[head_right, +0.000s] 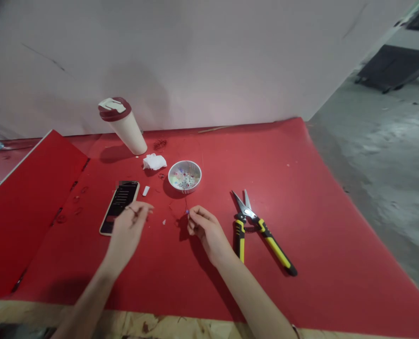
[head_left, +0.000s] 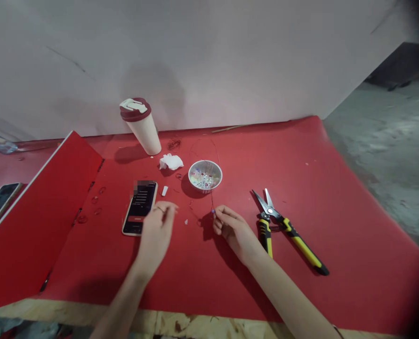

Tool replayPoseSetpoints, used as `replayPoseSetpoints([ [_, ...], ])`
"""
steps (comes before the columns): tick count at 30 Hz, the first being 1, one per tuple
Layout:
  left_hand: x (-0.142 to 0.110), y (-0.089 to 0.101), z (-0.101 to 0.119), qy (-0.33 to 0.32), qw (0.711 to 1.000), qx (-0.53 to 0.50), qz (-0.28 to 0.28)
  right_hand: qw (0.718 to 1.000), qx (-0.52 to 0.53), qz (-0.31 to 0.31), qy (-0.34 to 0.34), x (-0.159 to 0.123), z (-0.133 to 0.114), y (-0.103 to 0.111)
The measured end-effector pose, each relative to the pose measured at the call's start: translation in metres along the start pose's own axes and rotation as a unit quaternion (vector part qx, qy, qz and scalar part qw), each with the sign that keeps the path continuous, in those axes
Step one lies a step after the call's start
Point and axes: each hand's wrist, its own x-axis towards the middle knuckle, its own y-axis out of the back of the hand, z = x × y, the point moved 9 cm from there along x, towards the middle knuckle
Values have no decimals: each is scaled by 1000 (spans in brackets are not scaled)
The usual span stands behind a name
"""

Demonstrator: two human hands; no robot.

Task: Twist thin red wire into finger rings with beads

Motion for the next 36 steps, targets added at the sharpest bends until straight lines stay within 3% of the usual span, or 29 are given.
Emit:
replayPoseSetpoints([
  [3, -14, -39, 16, -13, 995, -38, -89, 1000, 9, -1, 1, 0, 0, 0],
  [6, -12, -51, 19, -14, 994, 1, -104, 1000, 16, -4, -3, 0, 1, 1],
  [10, 3, -20, 18, -62, 978, 192, 45, 1000, 8, -7, -5, -1, 1, 2],
  [16, 8, 29, -18, 5, 935, 312, 170, 1000, 0, -10, -7, -1, 2, 2],
  [21, 6, 39, -36, 21, 925, 347, 152, 1000, -1, -12, -8, -1, 2, 3],
  [36, 8, 32, -39, 30, 921, 364, 135, 1000, 15, -17, -2, 1, 3, 4],
])
